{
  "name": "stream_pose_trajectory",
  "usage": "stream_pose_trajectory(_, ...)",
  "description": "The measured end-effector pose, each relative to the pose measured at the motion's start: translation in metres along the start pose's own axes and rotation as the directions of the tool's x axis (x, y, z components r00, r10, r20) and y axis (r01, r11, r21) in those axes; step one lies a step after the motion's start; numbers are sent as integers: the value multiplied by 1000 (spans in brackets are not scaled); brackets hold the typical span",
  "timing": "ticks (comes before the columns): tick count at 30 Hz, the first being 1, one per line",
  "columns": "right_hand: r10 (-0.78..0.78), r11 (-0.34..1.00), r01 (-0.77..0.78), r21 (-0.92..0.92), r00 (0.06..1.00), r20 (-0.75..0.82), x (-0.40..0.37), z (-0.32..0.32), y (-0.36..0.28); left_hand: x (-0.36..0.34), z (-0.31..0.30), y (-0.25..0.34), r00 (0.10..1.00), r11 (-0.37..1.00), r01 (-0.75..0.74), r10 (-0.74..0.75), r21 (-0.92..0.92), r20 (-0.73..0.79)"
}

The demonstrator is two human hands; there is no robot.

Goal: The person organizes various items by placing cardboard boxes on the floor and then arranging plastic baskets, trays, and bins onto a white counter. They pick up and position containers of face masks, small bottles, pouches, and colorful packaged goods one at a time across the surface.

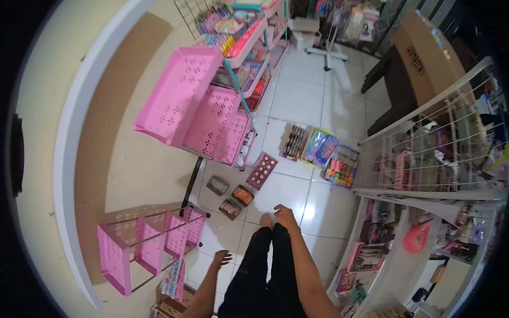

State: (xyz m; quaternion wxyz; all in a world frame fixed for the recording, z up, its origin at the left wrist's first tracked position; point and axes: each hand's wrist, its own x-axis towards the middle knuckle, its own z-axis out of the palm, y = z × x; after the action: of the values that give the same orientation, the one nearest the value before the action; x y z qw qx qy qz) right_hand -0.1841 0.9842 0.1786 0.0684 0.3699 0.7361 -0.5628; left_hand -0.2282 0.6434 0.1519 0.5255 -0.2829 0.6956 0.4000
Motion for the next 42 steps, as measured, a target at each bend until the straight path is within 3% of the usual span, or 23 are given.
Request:
stream_pose_trajectory(3, -21, 941, 51, -334, 995, 94, 31, 68, 71, 49, 37, 3, 999, 984, 5, -11, 181, 37)
stream_pose_trajectory(6, 16, 951, 46, -304, 980, 199, 55, 118, 141, 123, 66, 3, 992, 963, -122, 109, 240, 68)
stream_pose_trajectory(8, 191, 907, -62, -417, 943, 274, 79, 141, 173, 194, 76, 3, 987, 900, -157, 135, 406, 83)
stream_pose_trajectory(9, 156, 921, -35, -388, 946, 284, 91, 148, 186, 226, 79, 3, 934, 915, -338, 297, 219, 201)
stream_pose_trajectory(10, 182, 913, -79, -401, 956, 228, 104, 153, 192, 246, 90, 22, 967, 962, -219, 191, 162, 171)
stream_pose_trajectory(11, 280, 893, -108, -436, 893, 353, 126, 156, 202, 266, 95, 40, 919, 949, -313, 293, 34, 265)
stream_pose_trajectory(12, 292, 920, -210, -329, 931, 221, 138, 175, 238, 298, 104, 52, 954, 945, -269, 234, 187, 190)
stream_pose_trajectory(13, 239, 948, -180, -264, 948, 211, 156, 181, 255, 326, 108, 59, 962, 971, -238, 232, 24, 144)
stream_pose_trajectory(15, 275, 954, -255, -160, 954, 120, 193, 196, 274, 370, 122, 83, 900, 856, -408, 436, 317, -18)
stream_pose_trajectory(16, 246, 967, -238, -92, 964, 96, 212, 203, 286, 383, 128, 92, 697, 505, -442, 714, 741, -71)
stream_pose_trajectory(17, 240, 968, -237, -76, 970, 31, 231, 213, 296, 406, 127, 99, 658, 376, -405, 752, 833, -20)
stream_pose_trajectory(19, 272, 962, -271, 14, 961, -48, 262, 228, 301, 435, 127, 129, 631, 555, -455, 753, 696, -188)
stream_pose_trajectory(23, 351, 912, -341, 227, 936, -6, 311, 257, 323, 485, 121, 161, 512, 362, -616, 859, 700, 7)
stream_pose_trajectory(24, 186, 981, -181, 64, 979, -87, 321, 264, 332, 490, 123, 168, 523, 367, -609, 853, 703, 8)
stream_pose_trajectory(25, 1, 993, -17, -114, 990, -138, 327, 271, 340, 491, 127, 178, 658, 499, -619, 751, 607, 54)
stream_pose_trajectory(26, 8, 993, -23, -114, 991, -136, 329, 270, 333, 494, 131, 186, 765, 626, -596, 633, 503, 118)
stream_pose_trajectory(28, 356, 915, -305, 266, 919, -170, 340, 259, 316, 499, 142, 201, 746, 561, -604, 647, 565, 155)
stream_pose_trajectory(31, 257, 964, -232, 132, 941, -219, 345, 247, 311, 524, 148, 213, 692, 444, -631, 694, 637, 201)
stream_pose_trajectory(34, 195, 959, -92, 269, 899, -391, 349, 246, 310, 539, 152, 216, 636, 295, -627, 728, 722, 255)
stream_pose_trajectory(36, 235, 956, -138, 260, 891, -388, 346, 236, 310, 537, 157, 214, 625, 187, -594, 719, 782, 303)
stream_pose_trajectory(38, 280, 947, -189, 259, 880, -384, 343, 226, 318, 520, 167, 206, 751, 315, -554, 588, 771, 300)
stream_pose_trajectory(40, 294, 943, -199, 269, 874, -386, 341, 214, 330, 516, 174, 193, 725, 309, -583, 615, 751, 310)
stream_pose_trajectory(42, 346, 931, -270, 247, 871, -350, 338, 197, 342, 509, 184, 183, 836, 558, -533, 463, 636, 294)
